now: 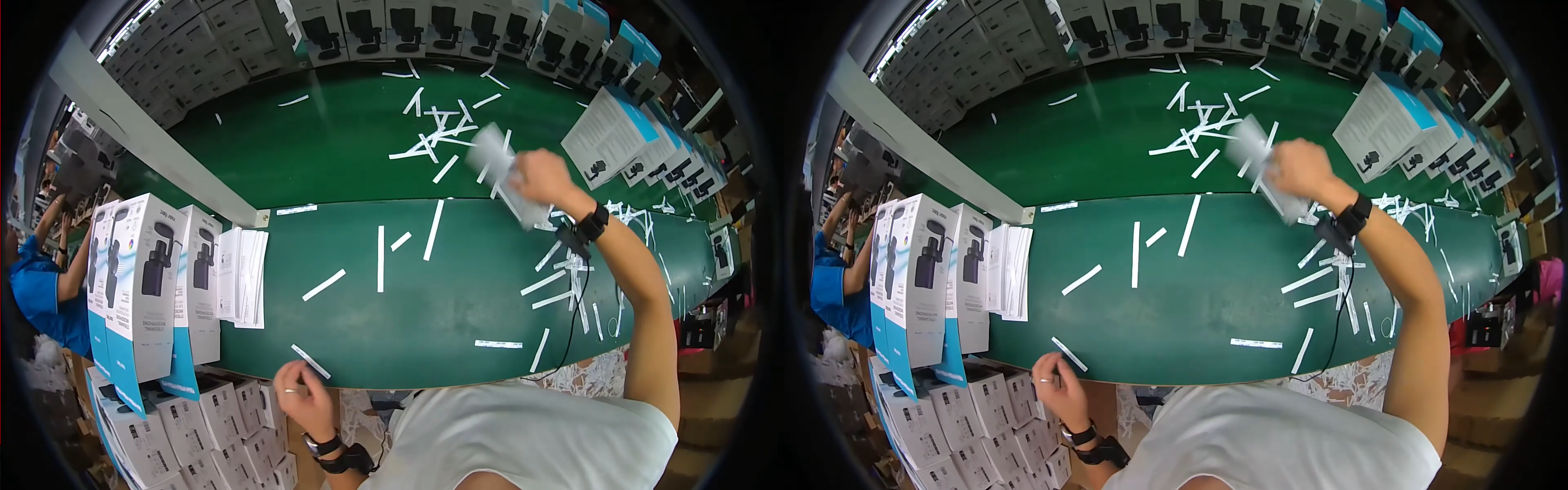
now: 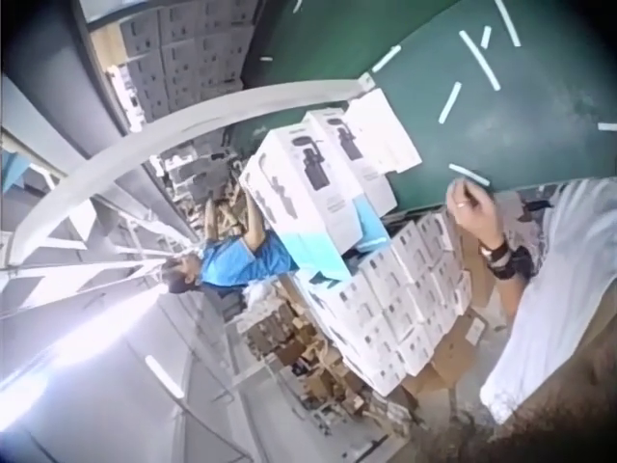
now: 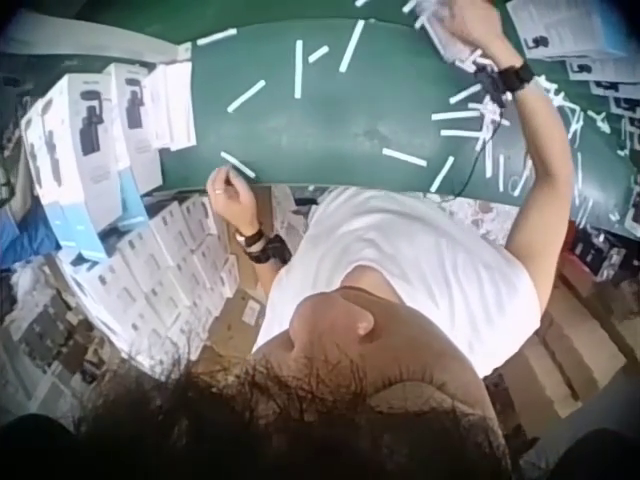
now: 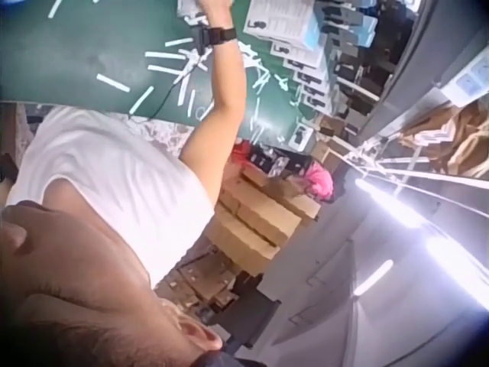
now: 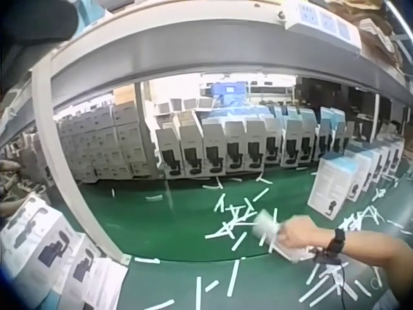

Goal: The person packs boxes by inserting a manual into each, closing the lid, and applying a sticker before moving it aside. This process is repeated for several boxes before the person picks up a new stack of manuals from a shelf.

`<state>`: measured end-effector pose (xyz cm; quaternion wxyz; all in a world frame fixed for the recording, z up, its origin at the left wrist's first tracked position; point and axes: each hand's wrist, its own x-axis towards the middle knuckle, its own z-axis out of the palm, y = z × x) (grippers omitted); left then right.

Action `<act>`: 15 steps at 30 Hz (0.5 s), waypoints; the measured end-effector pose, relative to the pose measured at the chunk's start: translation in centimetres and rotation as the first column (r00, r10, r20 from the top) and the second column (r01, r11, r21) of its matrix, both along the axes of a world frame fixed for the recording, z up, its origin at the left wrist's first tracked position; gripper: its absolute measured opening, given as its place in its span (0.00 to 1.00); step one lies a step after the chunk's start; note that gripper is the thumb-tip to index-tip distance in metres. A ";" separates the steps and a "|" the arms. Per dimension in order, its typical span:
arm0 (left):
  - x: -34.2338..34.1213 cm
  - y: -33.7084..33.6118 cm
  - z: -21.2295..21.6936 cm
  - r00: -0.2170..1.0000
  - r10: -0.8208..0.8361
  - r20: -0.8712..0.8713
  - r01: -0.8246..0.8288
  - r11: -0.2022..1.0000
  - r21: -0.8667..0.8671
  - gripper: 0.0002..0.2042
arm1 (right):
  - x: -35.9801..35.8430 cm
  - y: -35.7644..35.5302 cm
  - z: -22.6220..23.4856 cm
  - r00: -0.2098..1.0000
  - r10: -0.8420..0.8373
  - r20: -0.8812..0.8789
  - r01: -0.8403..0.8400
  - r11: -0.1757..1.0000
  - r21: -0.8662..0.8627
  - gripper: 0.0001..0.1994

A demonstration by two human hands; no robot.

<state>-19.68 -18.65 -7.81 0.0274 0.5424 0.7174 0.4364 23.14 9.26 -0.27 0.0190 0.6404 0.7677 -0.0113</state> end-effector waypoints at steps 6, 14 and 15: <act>-1.9 2.5 -2.3 0.997 0.070 0.014 -0.071 0.994 0.086 0.05 | -10.9 -6.8 -1.5 0.705 0.483 -0.519 -0.653 0.729 -0.208 0.19; 0.1 4.6 -2.4 0.997 0.034 -0.072 -0.013 0.961 0.277 0.09 | -6.4 3.7 -2.0 1.000 0.002 -0.025 0.002 0.984 0.179 0.15; -0.2 4.3 -2.7 0.995 0.068 -0.079 -0.044 0.961 0.273 0.09 | -7.6 2.9 -0.5 0.993 0.079 -0.085 -0.063 0.982 0.176 0.16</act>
